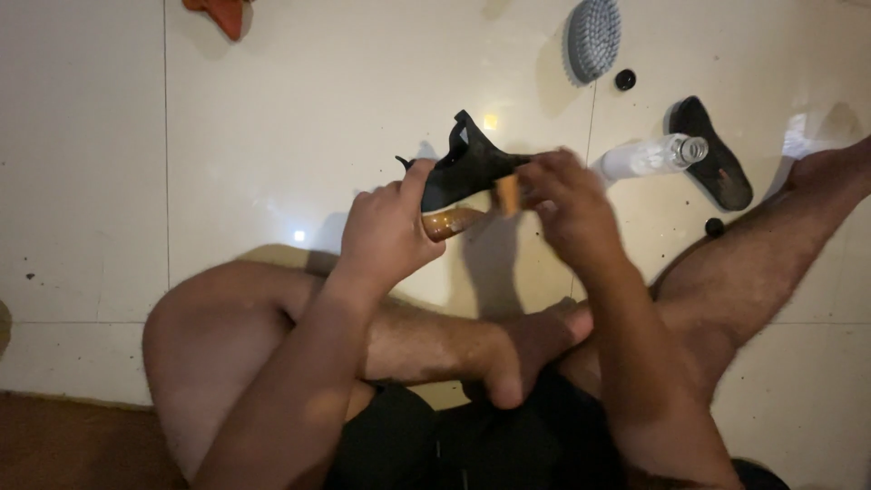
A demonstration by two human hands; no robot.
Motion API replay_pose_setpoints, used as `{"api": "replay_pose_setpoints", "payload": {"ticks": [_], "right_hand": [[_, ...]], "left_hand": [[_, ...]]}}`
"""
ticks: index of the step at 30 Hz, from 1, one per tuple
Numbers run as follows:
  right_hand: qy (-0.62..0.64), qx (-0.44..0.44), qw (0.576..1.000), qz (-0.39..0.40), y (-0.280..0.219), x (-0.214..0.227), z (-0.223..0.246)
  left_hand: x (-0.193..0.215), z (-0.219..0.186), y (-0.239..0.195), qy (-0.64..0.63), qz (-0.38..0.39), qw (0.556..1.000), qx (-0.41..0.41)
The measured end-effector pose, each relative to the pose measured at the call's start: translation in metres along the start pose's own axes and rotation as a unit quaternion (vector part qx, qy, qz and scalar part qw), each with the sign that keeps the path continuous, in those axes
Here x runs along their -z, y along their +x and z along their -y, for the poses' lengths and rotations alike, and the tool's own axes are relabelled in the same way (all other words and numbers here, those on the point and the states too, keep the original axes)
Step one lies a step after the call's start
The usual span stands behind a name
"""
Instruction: The person sits on the floor and scrubs the sole of a black sneaker using a brush and cleaning solution. They apply liquid to the brush and repeatedly scrub the shoe's sole, focusing on the white and orange sections.
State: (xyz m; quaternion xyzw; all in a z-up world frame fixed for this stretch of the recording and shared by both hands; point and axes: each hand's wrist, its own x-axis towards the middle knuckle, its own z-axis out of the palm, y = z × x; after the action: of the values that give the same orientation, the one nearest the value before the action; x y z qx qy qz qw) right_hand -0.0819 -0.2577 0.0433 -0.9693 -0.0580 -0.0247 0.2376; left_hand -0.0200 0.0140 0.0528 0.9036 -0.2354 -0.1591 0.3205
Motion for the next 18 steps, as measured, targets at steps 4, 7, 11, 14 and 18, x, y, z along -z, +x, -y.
{"api": "replay_pose_setpoints", "payload": {"ticks": [4,7,11,14,18], "right_hand": [[0.031,0.012,0.999,-0.021,-0.002,-0.015,-0.023],[0.109,0.039,0.993,-0.028,0.003,-0.02,0.025],[0.131,0.008,0.991,-0.007,0.002,-0.021,0.059],[0.111,-0.001,0.994,-0.022,0.007,-0.012,0.025],[0.007,0.017,0.998,-0.066,-0.004,-0.001,-0.03]], "left_hand": [[0.001,-0.005,0.003,0.002,0.001,1.0,0.002],[-0.004,0.002,0.008,0.019,0.012,1.0,0.007],[-0.002,0.005,0.005,0.02,0.005,1.0,0.002],[-0.003,0.003,0.004,0.011,0.002,1.0,0.006],[0.0,0.0,0.007,-0.013,0.008,1.0,0.013]]}}
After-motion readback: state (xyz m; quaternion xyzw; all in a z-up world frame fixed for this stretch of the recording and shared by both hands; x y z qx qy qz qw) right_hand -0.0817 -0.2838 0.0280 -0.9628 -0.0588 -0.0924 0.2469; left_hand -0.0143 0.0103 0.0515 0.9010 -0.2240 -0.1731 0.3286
